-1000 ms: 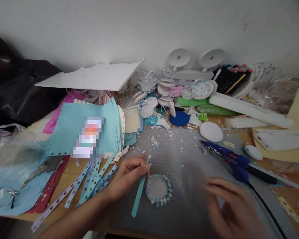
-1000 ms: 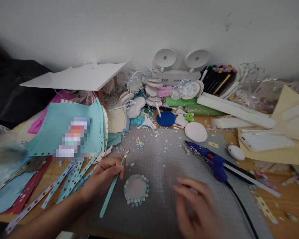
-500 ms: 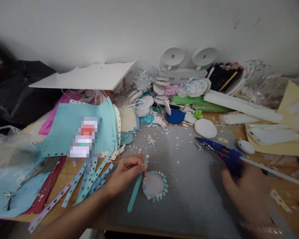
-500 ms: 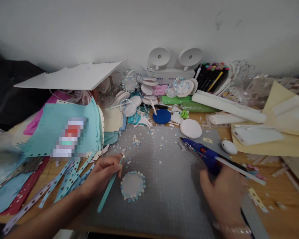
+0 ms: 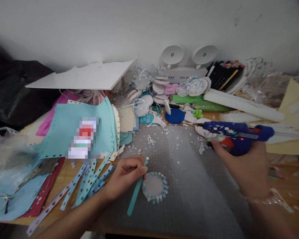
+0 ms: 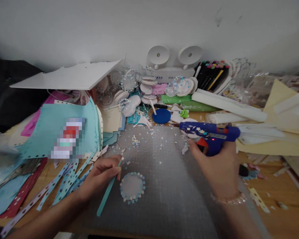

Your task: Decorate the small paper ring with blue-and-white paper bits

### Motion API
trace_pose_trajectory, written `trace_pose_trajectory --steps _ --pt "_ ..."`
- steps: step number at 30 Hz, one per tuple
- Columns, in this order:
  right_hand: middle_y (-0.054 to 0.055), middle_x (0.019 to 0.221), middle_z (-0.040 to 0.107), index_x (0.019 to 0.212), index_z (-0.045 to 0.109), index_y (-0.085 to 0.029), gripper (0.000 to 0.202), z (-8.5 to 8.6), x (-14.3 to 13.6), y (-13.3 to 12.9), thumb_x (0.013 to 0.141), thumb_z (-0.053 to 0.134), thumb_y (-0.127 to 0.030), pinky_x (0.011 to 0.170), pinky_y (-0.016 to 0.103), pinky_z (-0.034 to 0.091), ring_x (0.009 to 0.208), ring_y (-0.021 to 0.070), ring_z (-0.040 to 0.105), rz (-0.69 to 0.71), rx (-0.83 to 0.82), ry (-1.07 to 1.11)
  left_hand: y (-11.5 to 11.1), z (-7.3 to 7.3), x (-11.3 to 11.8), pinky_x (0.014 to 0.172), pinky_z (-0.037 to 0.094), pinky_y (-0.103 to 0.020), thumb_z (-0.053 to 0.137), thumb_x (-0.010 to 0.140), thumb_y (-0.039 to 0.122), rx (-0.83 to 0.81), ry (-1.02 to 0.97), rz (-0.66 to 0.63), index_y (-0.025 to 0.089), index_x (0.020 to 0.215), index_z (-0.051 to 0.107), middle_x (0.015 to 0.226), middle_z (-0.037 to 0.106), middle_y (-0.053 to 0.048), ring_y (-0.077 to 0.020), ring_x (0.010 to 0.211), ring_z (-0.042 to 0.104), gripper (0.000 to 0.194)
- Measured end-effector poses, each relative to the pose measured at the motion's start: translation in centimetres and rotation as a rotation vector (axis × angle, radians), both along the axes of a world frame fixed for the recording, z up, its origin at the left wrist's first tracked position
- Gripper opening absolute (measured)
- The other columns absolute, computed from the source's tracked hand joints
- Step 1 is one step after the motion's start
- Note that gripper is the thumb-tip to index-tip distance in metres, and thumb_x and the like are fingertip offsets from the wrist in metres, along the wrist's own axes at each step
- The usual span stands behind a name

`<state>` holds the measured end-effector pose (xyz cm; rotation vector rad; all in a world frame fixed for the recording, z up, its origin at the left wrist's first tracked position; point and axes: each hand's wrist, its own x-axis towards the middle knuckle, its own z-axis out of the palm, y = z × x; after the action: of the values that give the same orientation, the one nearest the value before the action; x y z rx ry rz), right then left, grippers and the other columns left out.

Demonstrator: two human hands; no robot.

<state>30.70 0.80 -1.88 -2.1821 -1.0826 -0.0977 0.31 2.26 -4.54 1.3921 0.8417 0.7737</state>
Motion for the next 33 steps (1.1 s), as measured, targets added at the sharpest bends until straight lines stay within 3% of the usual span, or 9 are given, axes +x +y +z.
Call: trace_pose_trajectory --steps 3,6,12,26,33 --pt "0.006 0.066 0.060 0.075 0.052 -0.023 0.035 -0.5 -2.5 -0.1 0.058 0.075 -0.042 0.058 0.036 0.045 0.058 0.0225 0.058 0.050 0.051 0.179 0.0 0.5 0.1 0.064 0.036 -0.025 0.059 0.090 0.037 0.046 0.005 -0.021 0.015 0.057 0.060 0.062 0.048 0.000 -0.0131 0.066 0.047 0.040" --pt "0.003 0.066 0.062 0.081 0.055 -0.022 0.034 -1.7 -4.5 -1.0 0.061 0.070 -0.044 0.055 0.035 0.047 0.057 0.0213 0.057 0.218 0.098 0.284 -0.1 0.9 0.1 0.064 0.036 -0.024 0.059 0.090 0.030 0.078 0.012 -0.048 0.015 0.058 0.058 0.063 0.049 0.000 -0.0124 0.066 0.047 0.036" --pt "-0.005 0.048 0.054 0.069 0.050 -0.026 0.018 -3.1 -5.7 -2.4 0.067 0.066 -0.034 0.039 0.028 0.040 0.040 0.0163 0.049 0.503 0.107 0.210 -0.4 1.4 0.3 0.060 0.035 -0.025 0.057 0.090 0.027 0.121 0.045 -0.118 0.016 0.056 0.047 0.061 0.047 0.000 -0.0121 0.063 0.044 0.037" --pt "-0.005 0.042 0.048 0.069 0.046 -0.028 0.017 -4.0 -5.5 -3.1 0.070 0.061 -0.034 0.035 0.031 0.036 0.034 0.0176 0.045 0.595 0.094 0.066 -0.5 1.5 0.3 0.060 0.035 -0.026 0.056 0.087 0.020 0.149 0.060 -0.148 0.018 0.057 0.047 0.062 0.046 0.001 -0.0126 0.064 0.044 0.032" --pt "-0.005 0.041 0.049 0.066 0.045 -0.028 0.018 -3.4 -5.7 -2.9 0.069 0.062 -0.032 0.034 0.030 0.036 0.032 0.0164 0.044 0.600 0.112 0.076 -0.4 1.3 0.4 0.059 0.036 -0.027 0.056 0.087 0.022 0.157 0.072 -0.143 0.018 0.056 0.047 0.061 0.046 0.000 -0.0129 0.063 0.044 0.033"
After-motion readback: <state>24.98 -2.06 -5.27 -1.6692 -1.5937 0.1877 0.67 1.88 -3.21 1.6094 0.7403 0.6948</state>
